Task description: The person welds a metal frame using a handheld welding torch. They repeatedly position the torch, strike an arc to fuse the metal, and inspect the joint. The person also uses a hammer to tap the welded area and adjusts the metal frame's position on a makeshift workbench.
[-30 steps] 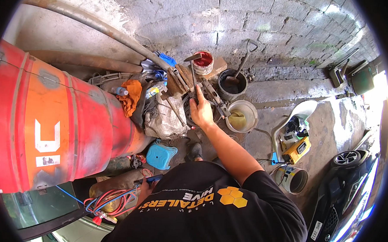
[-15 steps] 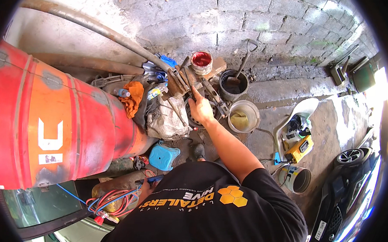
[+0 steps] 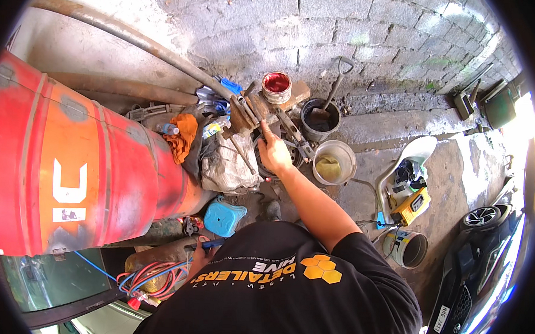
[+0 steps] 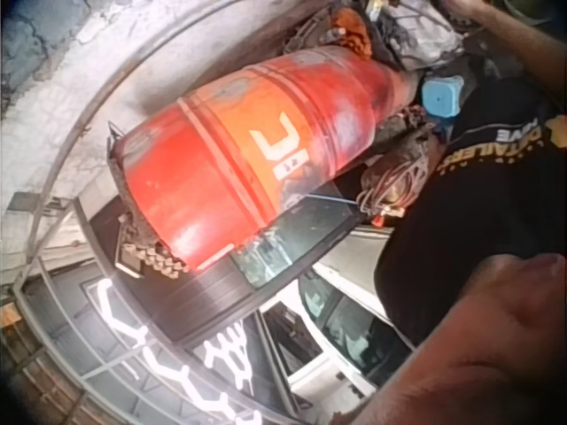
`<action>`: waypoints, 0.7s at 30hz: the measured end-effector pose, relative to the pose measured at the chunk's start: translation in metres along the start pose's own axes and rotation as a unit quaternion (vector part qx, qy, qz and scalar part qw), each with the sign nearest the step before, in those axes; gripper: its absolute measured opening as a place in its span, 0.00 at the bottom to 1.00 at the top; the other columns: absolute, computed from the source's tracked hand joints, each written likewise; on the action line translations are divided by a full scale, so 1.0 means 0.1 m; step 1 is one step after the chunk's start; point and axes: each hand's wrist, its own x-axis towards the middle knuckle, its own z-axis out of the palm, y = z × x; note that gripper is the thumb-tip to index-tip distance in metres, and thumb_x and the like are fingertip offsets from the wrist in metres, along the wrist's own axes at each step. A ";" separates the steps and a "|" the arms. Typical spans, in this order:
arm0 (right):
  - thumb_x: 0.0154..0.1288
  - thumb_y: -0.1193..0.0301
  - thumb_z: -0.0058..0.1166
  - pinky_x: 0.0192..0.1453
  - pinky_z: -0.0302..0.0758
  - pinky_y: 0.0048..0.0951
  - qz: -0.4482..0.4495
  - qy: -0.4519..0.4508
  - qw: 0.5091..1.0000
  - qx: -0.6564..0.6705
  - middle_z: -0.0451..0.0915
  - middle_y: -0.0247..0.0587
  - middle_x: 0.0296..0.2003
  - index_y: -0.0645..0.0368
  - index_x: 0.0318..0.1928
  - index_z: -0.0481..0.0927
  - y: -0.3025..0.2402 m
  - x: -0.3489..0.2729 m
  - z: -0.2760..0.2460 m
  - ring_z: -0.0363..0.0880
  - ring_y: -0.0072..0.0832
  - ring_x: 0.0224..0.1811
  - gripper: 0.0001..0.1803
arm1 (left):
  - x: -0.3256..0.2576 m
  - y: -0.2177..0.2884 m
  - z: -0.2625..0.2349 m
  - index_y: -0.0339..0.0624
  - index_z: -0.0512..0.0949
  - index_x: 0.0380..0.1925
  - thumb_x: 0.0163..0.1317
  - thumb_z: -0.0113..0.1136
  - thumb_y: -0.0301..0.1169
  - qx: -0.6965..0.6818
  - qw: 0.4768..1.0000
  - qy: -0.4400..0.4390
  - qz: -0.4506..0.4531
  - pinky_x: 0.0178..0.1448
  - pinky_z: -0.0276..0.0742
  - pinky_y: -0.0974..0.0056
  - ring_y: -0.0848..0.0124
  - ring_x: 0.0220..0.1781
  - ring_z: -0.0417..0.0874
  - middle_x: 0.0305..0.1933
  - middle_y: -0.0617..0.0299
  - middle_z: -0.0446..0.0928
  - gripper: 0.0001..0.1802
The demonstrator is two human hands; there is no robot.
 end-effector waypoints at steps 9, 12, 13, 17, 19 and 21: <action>0.71 0.66 0.52 0.58 0.75 0.50 0.009 -0.038 0.999 -0.031 0.80 0.66 0.51 0.54 0.75 0.61 0.07 -0.02 0.00 0.80 0.60 0.51 0.34 | 0.00 -0.05 0.05 0.48 0.76 0.47 0.76 0.48 0.56 0.011 0.998 0.062 -0.005 0.38 0.86 0.54 0.57 0.36 0.84 0.39 0.57 0.81 0.23; 0.71 0.66 0.52 0.54 0.77 0.51 -0.023 -0.043 0.998 -0.052 0.81 0.65 0.48 0.53 0.75 0.62 0.14 -0.01 0.01 0.81 0.60 0.48 0.34 | -0.01 -0.04 0.01 0.48 0.76 0.48 0.75 0.49 0.56 0.035 0.999 0.023 -0.007 0.38 0.86 0.53 0.57 0.36 0.84 0.38 0.57 0.79 0.23; 0.71 0.66 0.52 0.54 0.77 0.52 -0.040 -0.035 0.997 -0.051 0.81 0.64 0.48 0.53 0.76 0.61 0.12 0.01 0.02 0.81 0.61 0.48 0.34 | -0.01 -0.02 0.00 0.48 0.76 0.48 0.75 0.50 0.55 0.043 0.999 0.002 -0.008 0.38 0.86 0.53 0.57 0.36 0.84 0.37 0.57 0.79 0.23; 0.70 0.67 0.52 0.61 0.75 0.48 0.016 -0.025 0.999 -0.023 0.80 0.66 0.54 0.54 0.74 0.65 -0.04 -0.02 0.04 0.79 0.59 0.56 0.32 | -0.03 0.06 -0.06 0.47 0.76 0.46 0.75 0.52 0.54 0.044 0.998 0.024 -0.034 0.40 0.86 0.52 0.57 0.36 0.84 0.36 0.56 0.79 0.22; 0.69 0.69 0.53 0.59 0.76 0.48 0.022 -0.038 0.999 -0.030 0.80 0.66 0.54 0.54 0.73 0.65 0.02 0.01 -0.03 0.79 0.58 0.55 0.32 | -0.14 0.04 0.10 0.46 0.77 0.45 0.74 0.53 0.54 0.037 0.998 0.048 -0.011 0.42 0.85 0.51 0.57 0.36 0.83 0.36 0.56 0.80 0.22; 0.68 0.69 0.55 0.54 0.79 0.45 -0.034 0.018 0.999 -0.020 0.82 0.63 0.50 0.55 0.72 0.67 0.28 0.02 -0.06 0.83 0.56 0.51 0.32 | -0.37 0.09 0.41 0.45 0.77 0.44 0.74 0.52 0.54 0.061 0.995 0.074 -0.017 0.43 0.85 0.51 0.57 0.37 0.83 0.35 0.56 0.80 0.23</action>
